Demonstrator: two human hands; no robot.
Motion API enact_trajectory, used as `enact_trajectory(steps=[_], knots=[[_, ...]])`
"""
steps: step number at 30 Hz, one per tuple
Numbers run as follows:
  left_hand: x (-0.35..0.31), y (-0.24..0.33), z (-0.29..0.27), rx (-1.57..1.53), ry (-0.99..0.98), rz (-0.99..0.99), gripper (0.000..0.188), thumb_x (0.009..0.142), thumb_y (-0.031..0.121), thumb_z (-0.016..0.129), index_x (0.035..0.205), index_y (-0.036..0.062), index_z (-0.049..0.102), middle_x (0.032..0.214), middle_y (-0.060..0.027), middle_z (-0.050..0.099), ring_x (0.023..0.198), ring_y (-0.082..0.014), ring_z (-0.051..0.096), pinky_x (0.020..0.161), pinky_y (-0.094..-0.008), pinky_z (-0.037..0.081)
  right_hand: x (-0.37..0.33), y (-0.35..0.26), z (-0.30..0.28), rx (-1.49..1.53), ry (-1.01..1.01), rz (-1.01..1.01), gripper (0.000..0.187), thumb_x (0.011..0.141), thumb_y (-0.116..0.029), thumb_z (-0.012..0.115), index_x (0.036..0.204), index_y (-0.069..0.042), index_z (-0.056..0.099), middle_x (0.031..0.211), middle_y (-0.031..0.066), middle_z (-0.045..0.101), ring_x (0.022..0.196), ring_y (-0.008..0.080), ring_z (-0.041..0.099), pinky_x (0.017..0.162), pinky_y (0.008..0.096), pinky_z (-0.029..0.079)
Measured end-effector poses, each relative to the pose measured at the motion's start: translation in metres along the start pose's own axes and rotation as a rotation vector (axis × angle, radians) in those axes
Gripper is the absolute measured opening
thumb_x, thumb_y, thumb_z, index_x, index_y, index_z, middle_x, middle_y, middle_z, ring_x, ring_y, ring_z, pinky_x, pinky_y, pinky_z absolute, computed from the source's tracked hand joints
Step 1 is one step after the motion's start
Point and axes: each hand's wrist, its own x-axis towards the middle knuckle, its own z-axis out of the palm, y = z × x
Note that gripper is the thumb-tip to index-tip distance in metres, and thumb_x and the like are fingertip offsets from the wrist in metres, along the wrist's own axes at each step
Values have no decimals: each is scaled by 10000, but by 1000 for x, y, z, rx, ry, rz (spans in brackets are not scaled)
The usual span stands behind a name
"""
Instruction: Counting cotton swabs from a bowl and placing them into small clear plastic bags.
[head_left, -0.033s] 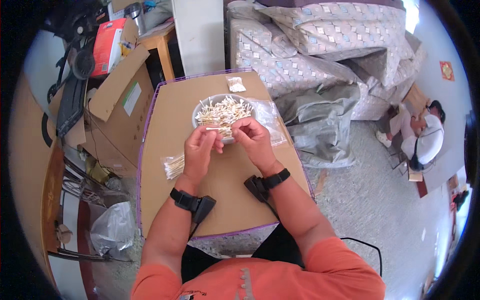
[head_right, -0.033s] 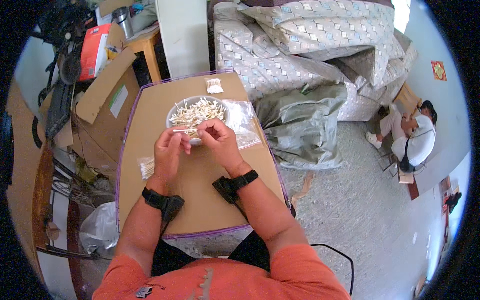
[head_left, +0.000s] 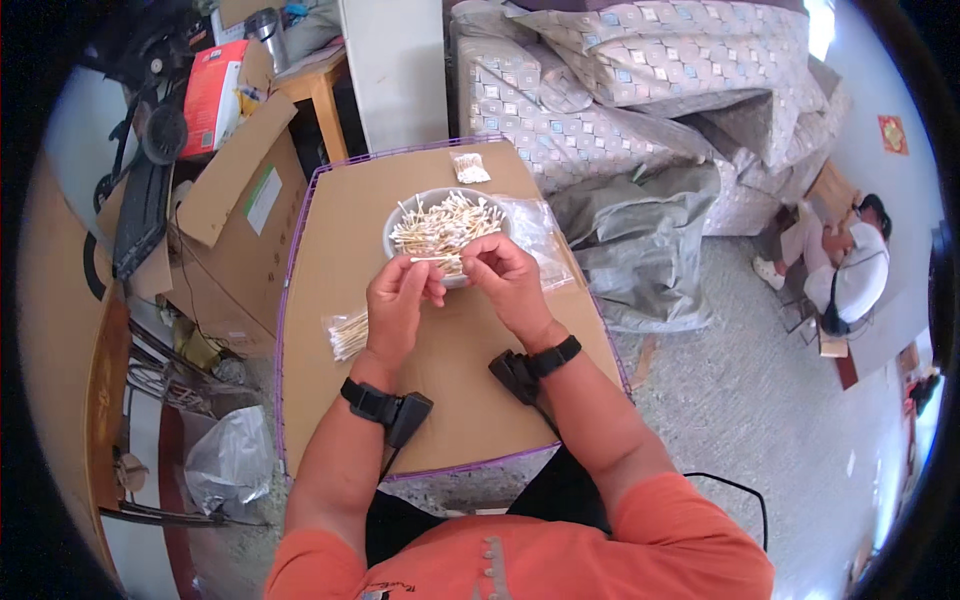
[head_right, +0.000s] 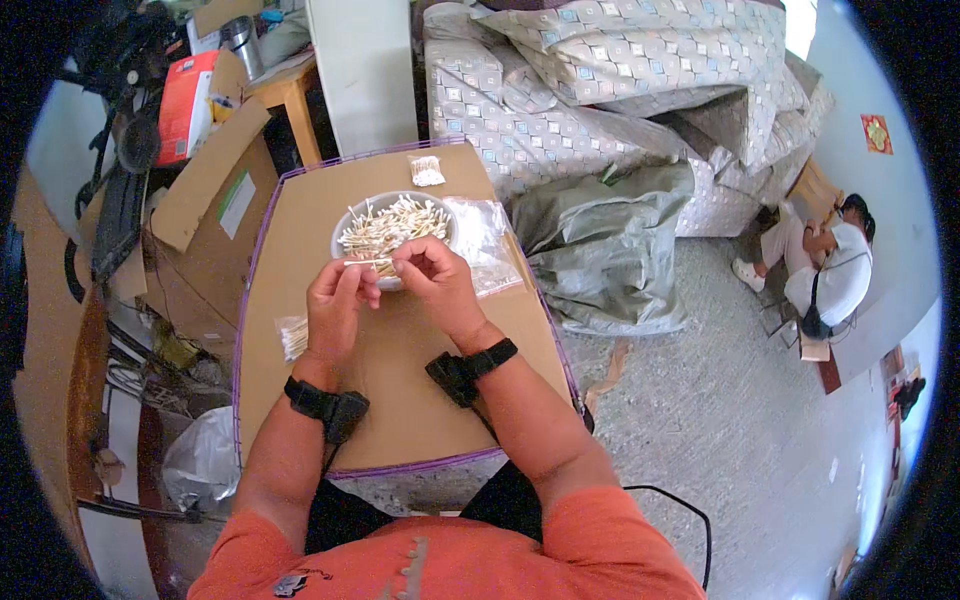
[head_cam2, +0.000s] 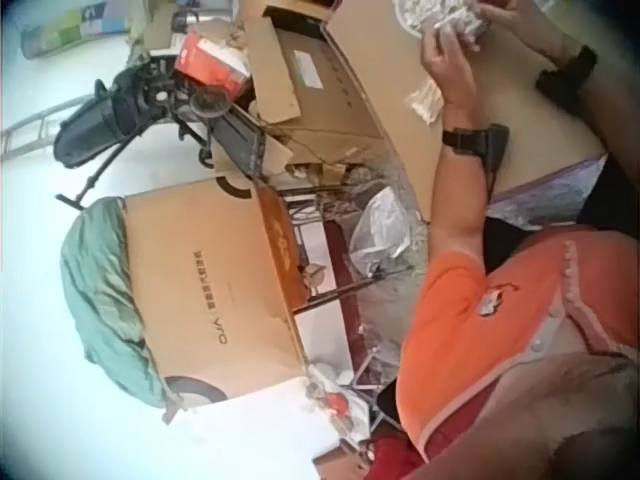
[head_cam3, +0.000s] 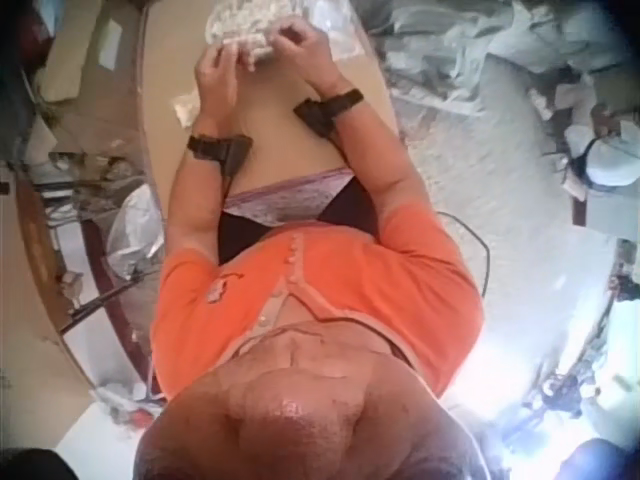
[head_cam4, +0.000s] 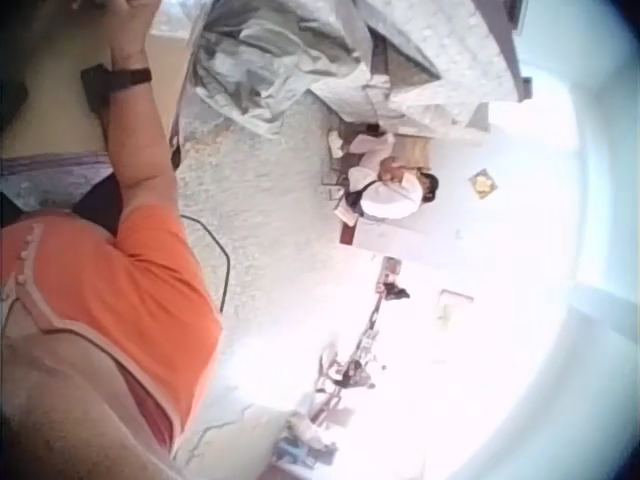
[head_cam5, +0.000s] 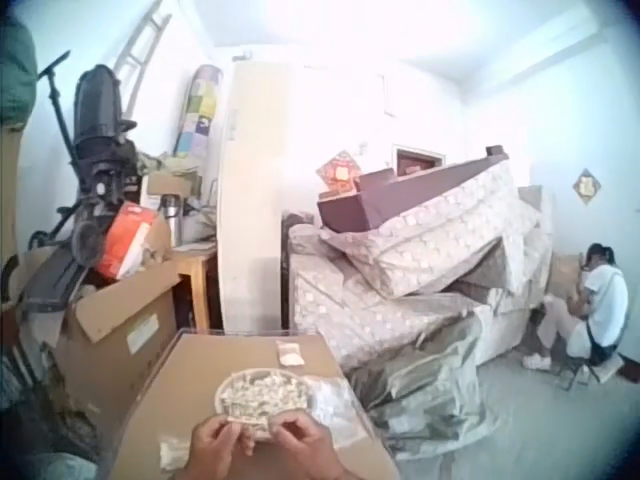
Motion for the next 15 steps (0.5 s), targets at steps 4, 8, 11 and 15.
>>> enact_trajectory(steps=[4, 8, 11, 15], knots=[[2, 0, 2, 73, -31, 25, 168, 986, 139, 482, 1022, 10, 584, 858, -56, 621, 693, -117, 571, 615, -257, 496, 1, 0, -2, -17, -12, -4, 79, 902, -13, 601, 973, -48, 591, 909, -19, 601, 816, 49, 558, 710, 208, 475], [1, -2, 4, -18, -5, 3, 167, 988, 147, 484, 1043, 20, 577, 848, -57, 614, 682, -117, 562, 607, -262, 497, 1, 5, -1, -21, -16, 2, 88, 894, -11, 603, 973, -47, 591, 909, -22, 602, 821, 41, 559, 720, 202, 469], [1, -4, 3, -23, 11, 14, 172, 985, 150, 497, 1050, 16, 585, 850, -58, 621, 694, -109, 570, 614, -254, 503, 1, 9, -3, -98, -22, -20, 83, 894, -17, 606, 970, -47, 592, 908, -26, 599, 807, 35, 556, 707, 199, 468], [1, -7, 2, 38, -46, -13, 139, 977, 125, 511, 1036, 24, 587, 846, -56, 629, 691, -112, 575, 604, -251, 498, 0, 2, 0, -20, 2, 2, 88, 898, -21, 604, 980, -45, 587, 903, -22, 599, 795, 31, 553, 689, 202, 469]])
